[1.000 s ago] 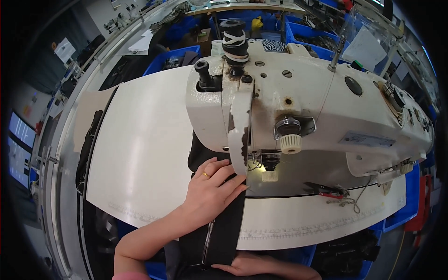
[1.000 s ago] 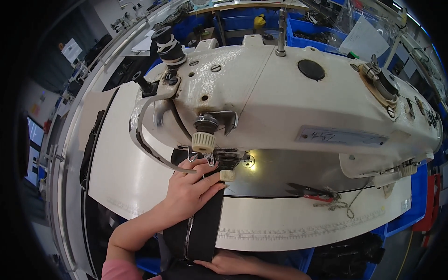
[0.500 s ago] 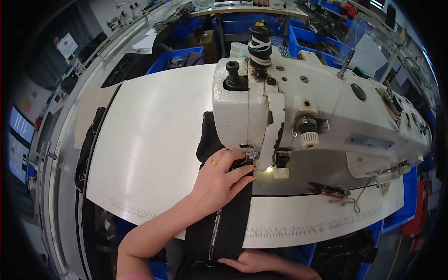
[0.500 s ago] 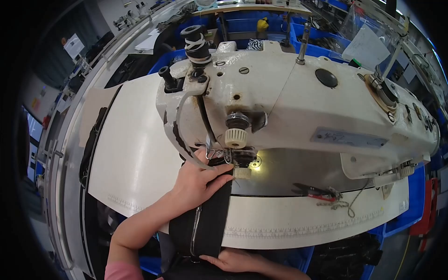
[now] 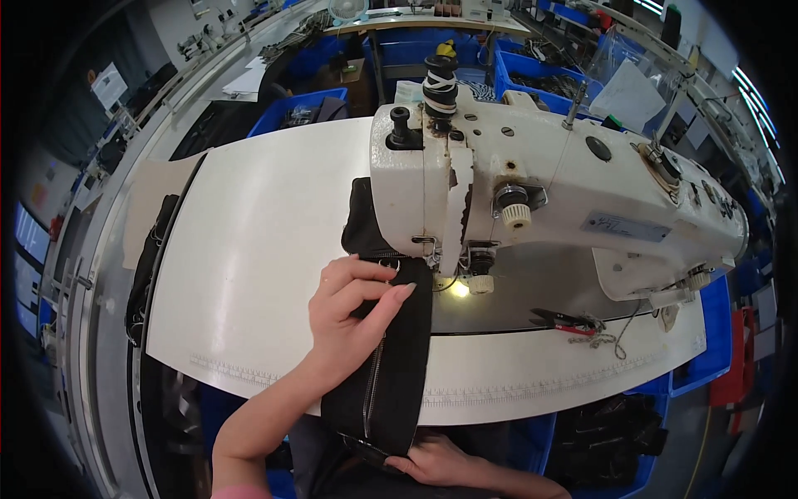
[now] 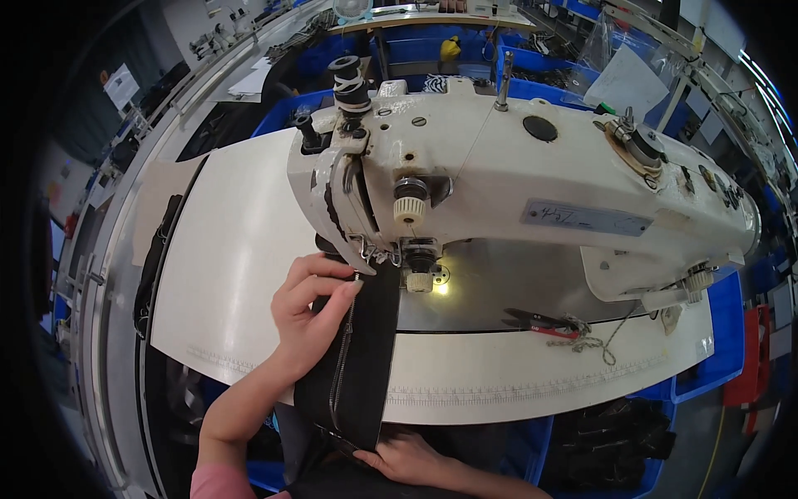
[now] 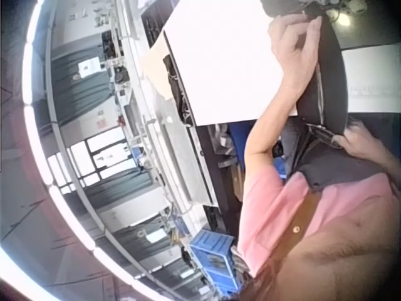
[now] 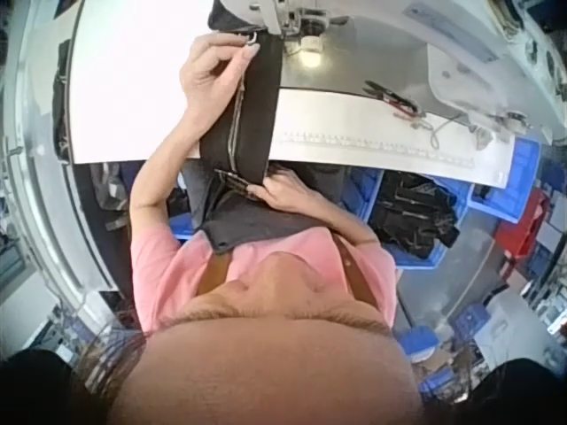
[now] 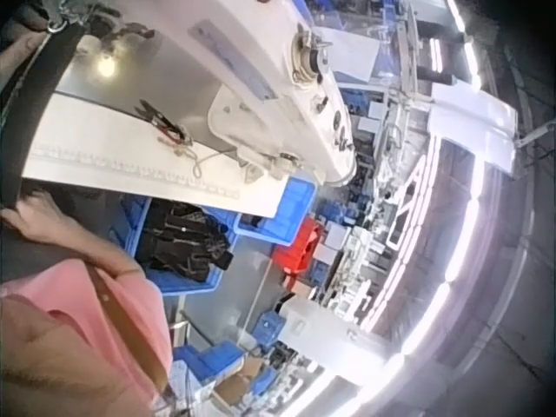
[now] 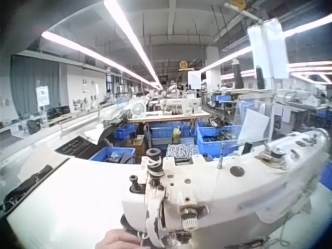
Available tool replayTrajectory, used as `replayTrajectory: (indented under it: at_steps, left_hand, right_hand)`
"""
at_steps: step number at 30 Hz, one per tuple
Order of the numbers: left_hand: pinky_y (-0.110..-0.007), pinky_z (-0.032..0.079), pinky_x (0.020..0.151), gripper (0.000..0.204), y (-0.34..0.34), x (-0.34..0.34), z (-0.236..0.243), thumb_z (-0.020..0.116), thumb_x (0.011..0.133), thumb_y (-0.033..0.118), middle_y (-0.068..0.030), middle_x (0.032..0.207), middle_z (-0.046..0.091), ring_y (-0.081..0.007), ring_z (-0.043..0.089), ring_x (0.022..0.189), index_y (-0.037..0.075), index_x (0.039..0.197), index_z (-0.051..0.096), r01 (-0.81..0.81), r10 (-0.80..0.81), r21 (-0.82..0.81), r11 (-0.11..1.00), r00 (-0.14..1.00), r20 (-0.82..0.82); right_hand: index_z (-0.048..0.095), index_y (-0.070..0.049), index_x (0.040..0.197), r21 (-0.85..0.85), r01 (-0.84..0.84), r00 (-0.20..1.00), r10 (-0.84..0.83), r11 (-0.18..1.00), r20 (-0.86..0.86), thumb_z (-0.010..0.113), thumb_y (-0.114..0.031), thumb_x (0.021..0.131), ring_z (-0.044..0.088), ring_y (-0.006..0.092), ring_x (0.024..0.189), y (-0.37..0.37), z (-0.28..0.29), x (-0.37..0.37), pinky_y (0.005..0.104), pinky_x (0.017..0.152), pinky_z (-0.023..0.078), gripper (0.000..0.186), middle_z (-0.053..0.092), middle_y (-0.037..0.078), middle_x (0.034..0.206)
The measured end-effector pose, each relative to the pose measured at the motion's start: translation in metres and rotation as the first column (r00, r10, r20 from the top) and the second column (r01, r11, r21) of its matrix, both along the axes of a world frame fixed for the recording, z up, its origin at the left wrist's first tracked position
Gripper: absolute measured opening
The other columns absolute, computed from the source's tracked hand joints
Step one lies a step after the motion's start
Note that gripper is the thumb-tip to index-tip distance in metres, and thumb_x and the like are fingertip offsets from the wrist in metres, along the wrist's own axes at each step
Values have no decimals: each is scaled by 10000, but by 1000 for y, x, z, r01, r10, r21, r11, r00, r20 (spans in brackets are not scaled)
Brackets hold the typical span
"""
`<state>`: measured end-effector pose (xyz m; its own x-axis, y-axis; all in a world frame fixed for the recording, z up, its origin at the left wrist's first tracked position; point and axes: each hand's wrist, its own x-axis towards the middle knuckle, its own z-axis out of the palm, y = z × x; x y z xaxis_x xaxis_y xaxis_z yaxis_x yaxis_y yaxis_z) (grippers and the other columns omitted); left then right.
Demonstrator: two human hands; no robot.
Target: Sew a zipper and component panel onto a leather bag strap using an industrial sewing machine.
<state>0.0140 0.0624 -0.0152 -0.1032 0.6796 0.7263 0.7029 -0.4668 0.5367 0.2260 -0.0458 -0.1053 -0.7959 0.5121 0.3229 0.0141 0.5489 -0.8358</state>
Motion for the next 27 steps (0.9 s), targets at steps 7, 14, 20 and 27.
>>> replayTrajectory:
  at_steps: [7, 14, 20, 27]
  left_hand:
    - [-321, 448, 686, 138, -208, -5, -53, 750, 786, 125, -82, 822, 604, -222, 539, 747, 49, 853, 656, 27, 6, -200, 979, 986, 164]
    - [-240, 496, 745, 248, -191, -3, -52, 697, 939, 220, -12, 930, 700, -66, 610, 832, -4, 1044, 703, 645, 310, -644, 412, 565, 765]
    - [-257, 540, 732, 239, -191, -3, -35, 695, 953, 244, -31, 927, 724, -84, 652, 812, 10, 984, 728, 633, 452, -627, 453, 444, 774]
    - [-281, 547, 798, 264, -189, -2, -21, 689, 954, 207, -53, 1022, 721, -109, 663, 900, -4, 1113, 691, 720, 505, -597, 354, 390, 770]
  right_hand:
    - [566, -12, 734, -407, 64, 996, -86, 911, -36, 589, -159, 1002, 510, 314, 414, -18, 9, 16, 390, 413, 384, 306, 499, 140, 521]
    - [476, -18, 642, -464, 178, 984, -158, 868, 82, 547, -197, 1030, 499, 294, 408, -20, 22, 7, 382, 412, 334, 433, 451, 172, 505]
    - [717, -81, 978, 88, 467, 883, -458, 880, -105, 690, -139, 883, 643, 215, 666, -18, 19, 26, 324, 573, 537, 114, 702, 56, 871]
    - [697, -118, 1131, 791, 236, 951, -301, 565, -69, 612, -127, 811, 606, 218, 1100, 20, 59, 26, 333, 948, 478, 331, 659, 43, 1202]
